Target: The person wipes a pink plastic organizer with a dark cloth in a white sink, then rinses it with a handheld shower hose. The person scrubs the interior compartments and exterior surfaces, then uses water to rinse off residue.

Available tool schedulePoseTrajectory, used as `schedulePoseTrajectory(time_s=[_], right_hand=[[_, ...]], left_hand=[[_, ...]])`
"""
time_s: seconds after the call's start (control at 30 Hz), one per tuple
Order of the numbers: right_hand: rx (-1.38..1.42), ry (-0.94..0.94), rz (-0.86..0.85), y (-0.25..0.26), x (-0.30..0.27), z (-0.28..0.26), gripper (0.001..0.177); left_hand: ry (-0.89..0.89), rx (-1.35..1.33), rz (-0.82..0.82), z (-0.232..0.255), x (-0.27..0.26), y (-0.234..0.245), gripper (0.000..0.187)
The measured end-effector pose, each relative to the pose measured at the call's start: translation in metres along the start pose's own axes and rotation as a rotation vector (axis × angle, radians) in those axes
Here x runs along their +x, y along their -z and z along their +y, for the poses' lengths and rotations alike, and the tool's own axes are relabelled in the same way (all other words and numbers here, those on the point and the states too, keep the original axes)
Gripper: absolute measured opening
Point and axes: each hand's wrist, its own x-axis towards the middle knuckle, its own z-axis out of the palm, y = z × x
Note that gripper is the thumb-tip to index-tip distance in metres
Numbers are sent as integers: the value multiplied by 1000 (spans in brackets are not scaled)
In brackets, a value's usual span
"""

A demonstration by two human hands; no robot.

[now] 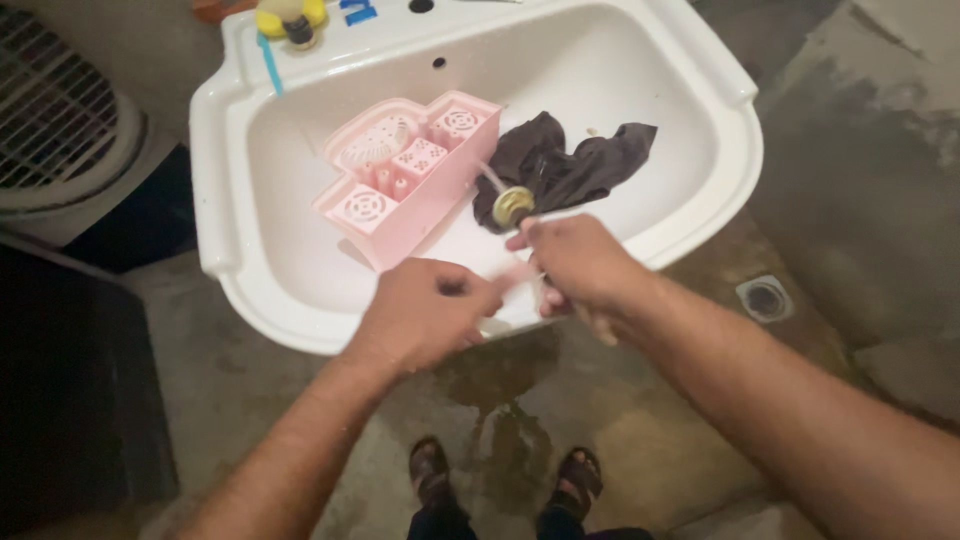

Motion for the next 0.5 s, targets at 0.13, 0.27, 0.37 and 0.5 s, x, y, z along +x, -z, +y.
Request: schedulePoseTrajectory(time_s=[0.13,0.27,0.37,0.5], right_hand=[[-160,4,-71,-31,-28,2,44],[-198,-45,-109,-72,-55,-2,45],[-262,-43,-101,-100,-64,-8,45],[-306,-34,-19,-128,-73,-2,44]], left_hand=[[146,-405,69,-46,26,41,48],[169,-589,301,-101,30,93,41],[80,-667,382,-134,39,122,29],[10,-649,354,-159,53,139,21]])
